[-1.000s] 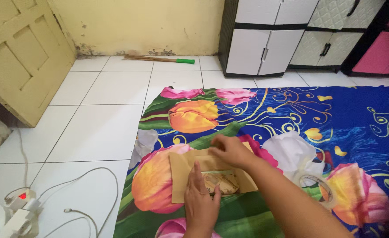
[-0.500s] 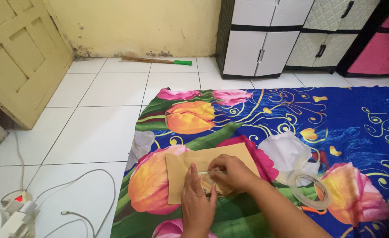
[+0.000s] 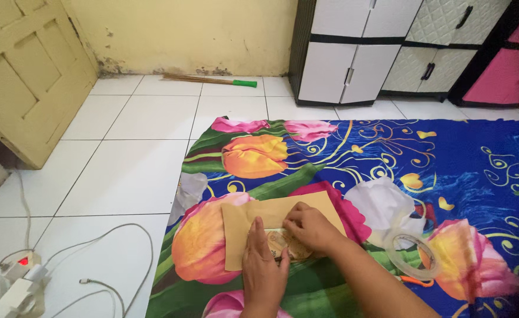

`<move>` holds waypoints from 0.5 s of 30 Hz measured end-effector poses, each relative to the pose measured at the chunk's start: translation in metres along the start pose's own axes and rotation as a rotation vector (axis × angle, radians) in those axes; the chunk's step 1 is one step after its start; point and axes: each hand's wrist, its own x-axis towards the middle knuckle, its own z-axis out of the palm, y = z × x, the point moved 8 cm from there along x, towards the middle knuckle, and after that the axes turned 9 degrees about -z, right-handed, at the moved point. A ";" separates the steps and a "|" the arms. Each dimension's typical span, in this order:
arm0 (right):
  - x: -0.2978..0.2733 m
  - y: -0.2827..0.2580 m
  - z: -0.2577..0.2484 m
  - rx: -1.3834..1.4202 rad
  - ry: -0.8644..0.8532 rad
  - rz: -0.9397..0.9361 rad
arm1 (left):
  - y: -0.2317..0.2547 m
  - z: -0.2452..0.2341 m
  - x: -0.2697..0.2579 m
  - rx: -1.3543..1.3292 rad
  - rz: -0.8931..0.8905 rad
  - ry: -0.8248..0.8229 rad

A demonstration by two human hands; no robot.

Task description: The person places a small rectangular box on a sheet of brown paper, cuts the paper to size with scissors, folds the paper around the box, and secures it with clear tape. The person then trims excess paper and applies additional tape to seal the package.

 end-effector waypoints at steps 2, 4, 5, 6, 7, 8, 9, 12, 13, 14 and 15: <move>-0.002 -0.008 -0.007 0.007 0.028 -0.033 | 0.001 -0.001 0.001 -0.007 0.016 0.021; -0.003 -0.018 -0.011 0.026 0.078 -0.047 | 0.002 -0.004 -0.001 -0.009 0.037 0.047; -0.001 -0.024 -0.013 0.104 0.103 -0.067 | 0.003 -0.005 -0.001 -0.016 0.053 0.049; 0.002 -0.031 -0.012 0.181 0.127 -0.087 | 0.004 -0.006 -0.001 -0.022 0.070 0.051; 0.004 -0.038 -0.012 0.261 0.152 -0.106 | 0.005 -0.007 -0.001 -0.027 0.087 0.052; 0.007 -0.044 -0.008 0.307 0.109 -0.115 | 0.005 -0.006 0.000 -0.004 0.078 0.031; 0.009 -0.049 -0.005 0.354 0.066 -0.124 | 0.004 -0.004 0.000 0.020 0.071 0.008; 0.016 -0.063 -0.002 0.433 0.003 -0.155 | -0.001 0.001 0.001 -0.006 0.001 -0.048; 0.018 -0.066 -0.001 0.451 -0.009 -0.166 | -0.004 0.002 0.001 -0.029 -0.032 -0.065; 0.019 -0.074 -0.004 0.372 -0.010 -0.247 | -0.007 0.003 0.000 -0.037 -0.047 -0.082; 0.021 -0.082 -0.008 0.293 -0.009 -0.328 | -0.009 0.005 -0.001 -0.044 -0.061 -0.098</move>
